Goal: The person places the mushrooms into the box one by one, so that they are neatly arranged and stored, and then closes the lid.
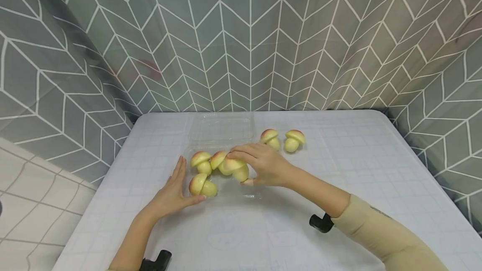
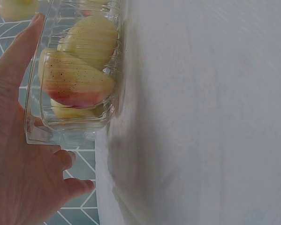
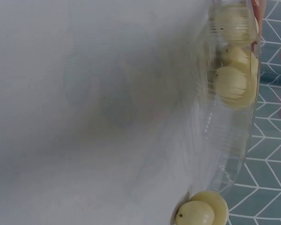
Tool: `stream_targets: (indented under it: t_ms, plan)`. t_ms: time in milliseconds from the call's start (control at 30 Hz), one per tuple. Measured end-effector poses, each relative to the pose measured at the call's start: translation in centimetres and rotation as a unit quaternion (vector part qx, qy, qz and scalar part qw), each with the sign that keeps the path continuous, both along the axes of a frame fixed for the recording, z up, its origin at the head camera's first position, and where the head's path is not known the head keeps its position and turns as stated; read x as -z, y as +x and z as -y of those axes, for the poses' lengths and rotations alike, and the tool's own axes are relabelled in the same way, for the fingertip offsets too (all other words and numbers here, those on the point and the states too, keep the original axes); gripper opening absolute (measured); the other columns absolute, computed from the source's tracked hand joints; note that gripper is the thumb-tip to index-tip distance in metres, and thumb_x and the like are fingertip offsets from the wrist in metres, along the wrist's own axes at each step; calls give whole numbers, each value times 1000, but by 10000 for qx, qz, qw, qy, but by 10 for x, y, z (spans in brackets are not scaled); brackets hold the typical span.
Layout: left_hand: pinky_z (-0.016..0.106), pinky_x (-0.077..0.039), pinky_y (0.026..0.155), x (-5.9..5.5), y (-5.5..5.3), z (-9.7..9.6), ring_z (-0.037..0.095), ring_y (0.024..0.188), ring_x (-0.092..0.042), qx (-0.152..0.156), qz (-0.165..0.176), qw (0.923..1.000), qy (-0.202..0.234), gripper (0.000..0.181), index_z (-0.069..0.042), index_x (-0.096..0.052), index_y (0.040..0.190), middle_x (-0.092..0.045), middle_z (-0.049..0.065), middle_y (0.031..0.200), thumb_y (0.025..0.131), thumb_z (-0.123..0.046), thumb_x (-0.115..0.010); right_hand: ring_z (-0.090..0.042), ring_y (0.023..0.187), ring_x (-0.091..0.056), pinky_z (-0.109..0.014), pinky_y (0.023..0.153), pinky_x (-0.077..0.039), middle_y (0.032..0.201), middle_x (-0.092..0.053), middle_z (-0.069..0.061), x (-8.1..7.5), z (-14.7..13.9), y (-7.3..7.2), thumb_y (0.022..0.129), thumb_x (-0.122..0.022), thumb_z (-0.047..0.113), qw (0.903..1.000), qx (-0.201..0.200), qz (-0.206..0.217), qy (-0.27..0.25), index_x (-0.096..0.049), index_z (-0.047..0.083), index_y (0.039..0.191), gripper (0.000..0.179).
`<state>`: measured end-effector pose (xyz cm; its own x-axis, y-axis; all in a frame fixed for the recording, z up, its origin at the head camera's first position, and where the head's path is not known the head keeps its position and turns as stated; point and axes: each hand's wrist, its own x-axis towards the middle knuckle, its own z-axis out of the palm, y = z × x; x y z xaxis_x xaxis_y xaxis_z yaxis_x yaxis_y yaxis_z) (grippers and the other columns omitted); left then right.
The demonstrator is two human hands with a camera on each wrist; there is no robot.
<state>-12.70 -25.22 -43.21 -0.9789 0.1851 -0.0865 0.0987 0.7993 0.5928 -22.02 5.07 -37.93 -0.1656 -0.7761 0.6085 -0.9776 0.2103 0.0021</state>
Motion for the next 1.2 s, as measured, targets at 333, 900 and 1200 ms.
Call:
stream_targets:
  t_ms: [333,900,1200]
  plan:
    - [69,-23,103,1,0,1,50,140,-7,7,57,10000,51,128,0,7,152,13,14,160,74,-62,-73,-18,110,-59,-33,90,-47,126,-61,2,13,12,2,65,-85,35,9983,-17,-73,577,-58,14,129,72]
    - [69,-24,102,2,-1,1,49,141,-6,-7,79,10000,45,128,-1,9,152,15,12,159,75,-64,-71,-12,117,-53,-30,87,-45,132,-54,9,23,34,4,67,-84,21,9792,-1,498,1969,-53,22,132,72]
    - [69,-24,102,2,0,1,48,141,-6,-20,44,10000,57,127,-2,8,152,14,12,160,75,-61,-73,-11,118,-50,-28,83,-44,131,-55,10,30,41,1,63,-83,12,9745,-41,545,2178,-54,23,131,74]
